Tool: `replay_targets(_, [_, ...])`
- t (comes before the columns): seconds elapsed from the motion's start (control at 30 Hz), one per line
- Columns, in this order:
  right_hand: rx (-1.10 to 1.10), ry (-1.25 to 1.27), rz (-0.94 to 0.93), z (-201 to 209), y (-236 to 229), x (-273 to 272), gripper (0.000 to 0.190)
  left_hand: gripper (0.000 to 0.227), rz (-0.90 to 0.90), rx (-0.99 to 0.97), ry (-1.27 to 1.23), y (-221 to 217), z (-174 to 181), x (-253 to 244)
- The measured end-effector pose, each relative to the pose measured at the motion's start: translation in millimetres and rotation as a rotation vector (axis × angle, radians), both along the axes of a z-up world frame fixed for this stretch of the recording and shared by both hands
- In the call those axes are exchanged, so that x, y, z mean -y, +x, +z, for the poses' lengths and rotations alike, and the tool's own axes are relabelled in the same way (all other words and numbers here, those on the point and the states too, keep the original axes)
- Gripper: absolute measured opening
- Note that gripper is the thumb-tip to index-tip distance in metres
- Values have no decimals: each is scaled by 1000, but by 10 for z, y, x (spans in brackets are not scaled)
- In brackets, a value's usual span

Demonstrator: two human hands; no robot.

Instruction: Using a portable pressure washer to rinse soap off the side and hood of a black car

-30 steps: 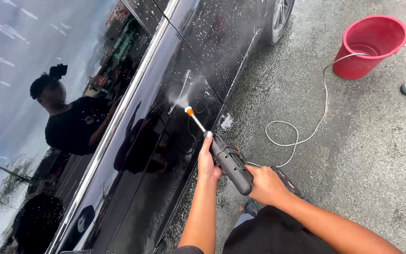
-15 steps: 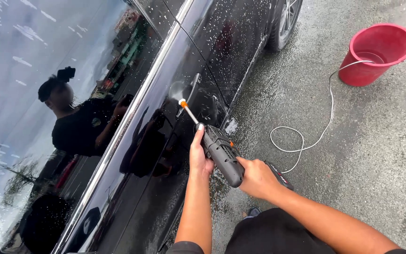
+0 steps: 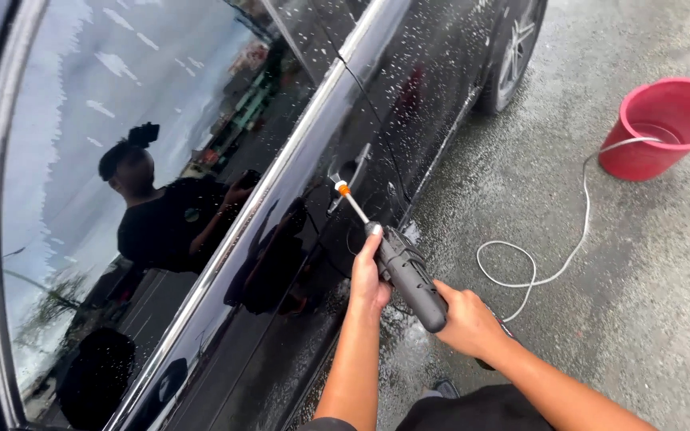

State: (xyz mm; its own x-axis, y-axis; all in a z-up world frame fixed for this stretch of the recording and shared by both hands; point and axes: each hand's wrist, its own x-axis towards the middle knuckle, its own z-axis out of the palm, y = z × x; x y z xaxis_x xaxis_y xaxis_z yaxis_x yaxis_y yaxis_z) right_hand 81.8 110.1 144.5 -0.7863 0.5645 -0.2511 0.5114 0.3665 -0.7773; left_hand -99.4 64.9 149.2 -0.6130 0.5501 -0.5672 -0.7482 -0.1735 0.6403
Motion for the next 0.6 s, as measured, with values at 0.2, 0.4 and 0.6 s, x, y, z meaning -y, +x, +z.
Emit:
replay_targets(0.2, [-176,52,99,-87,-214,-77,15,29,-7,-223,-3,-89,469,249])
replay_targets(0.4, [-184,-22,32,99,-282,118,32,54,-107,-375,-136,-258,603,601])
replay_targets(0.6, [-27,-130,-87,-746,197,394,33,72,-179,-461,-523,-203,-621,1104])
